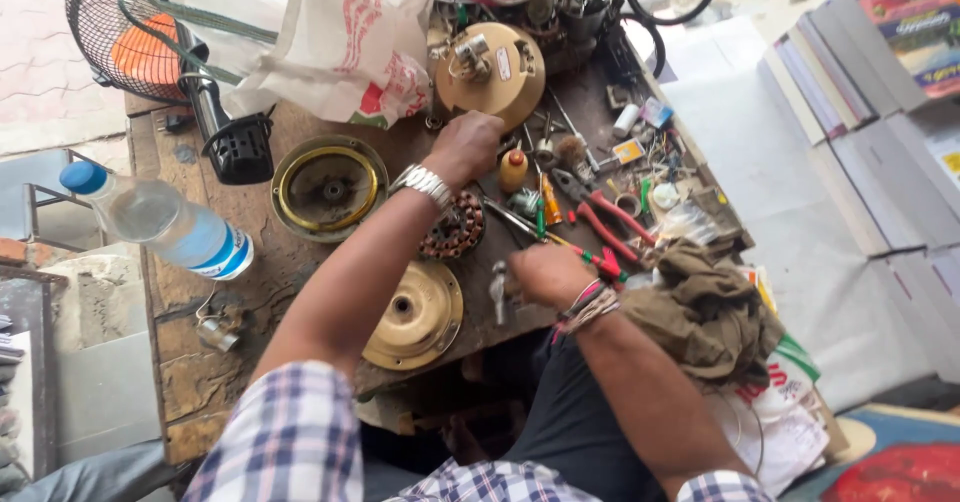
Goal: The person cleans a stator with a cloth, then uses a hammer and metal rod to press bearings into two separate metal housings. They also handle a rotor and a small metal part, tapping them into place on the workbench.
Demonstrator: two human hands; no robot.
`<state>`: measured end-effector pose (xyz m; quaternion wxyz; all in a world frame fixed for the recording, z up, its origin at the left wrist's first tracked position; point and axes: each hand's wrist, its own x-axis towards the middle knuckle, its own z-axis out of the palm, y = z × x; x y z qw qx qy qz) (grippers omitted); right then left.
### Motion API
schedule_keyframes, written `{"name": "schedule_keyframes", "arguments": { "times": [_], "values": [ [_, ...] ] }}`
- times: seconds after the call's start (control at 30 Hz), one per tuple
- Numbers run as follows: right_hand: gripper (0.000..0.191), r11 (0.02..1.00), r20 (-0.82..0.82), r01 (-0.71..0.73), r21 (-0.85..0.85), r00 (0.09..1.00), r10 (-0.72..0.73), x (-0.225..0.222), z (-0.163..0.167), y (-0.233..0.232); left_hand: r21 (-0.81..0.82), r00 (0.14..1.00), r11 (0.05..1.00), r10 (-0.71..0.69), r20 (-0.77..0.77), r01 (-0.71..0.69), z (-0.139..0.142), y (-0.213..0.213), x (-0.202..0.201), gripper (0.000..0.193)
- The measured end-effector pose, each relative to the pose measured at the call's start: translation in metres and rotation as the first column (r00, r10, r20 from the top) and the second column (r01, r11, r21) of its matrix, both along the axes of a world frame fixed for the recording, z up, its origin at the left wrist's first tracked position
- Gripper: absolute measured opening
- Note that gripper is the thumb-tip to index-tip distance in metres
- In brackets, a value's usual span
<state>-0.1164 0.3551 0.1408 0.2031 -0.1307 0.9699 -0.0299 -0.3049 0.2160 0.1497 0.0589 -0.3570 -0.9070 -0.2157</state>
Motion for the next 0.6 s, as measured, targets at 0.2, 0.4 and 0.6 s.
{"name": "schedule_keyframes", "arguments": {
  "times": [0.2, 0.4, 0.6],
  "values": [
    [0.034, 0.999, 0.062, 0.007, 0.050, 0.998, -0.010, -0.046, -0.023, 0.042, -0.379, 0.999, 0.925, 0.040, 0.023, -0.029, -0.050, 0.074, -0.068, 0.021],
    [0.032, 0.994, 0.163, 0.017, 0.112, 0.986, -0.036, -0.069, -0.038, 0.056, -0.401, 0.985, 0.912, 0.137, 0.103, -0.085, -0.081, 0.101, -0.092, 0.023],
    [0.034, 0.990, 0.207, 0.048, 0.135, 0.975, -0.076, -0.046, -0.034, 0.043, -0.227, 0.998, 0.972, 0.066, 0.016, -0.061, -0.078, 0.082, -0.072, 0.025]
  ]
}}
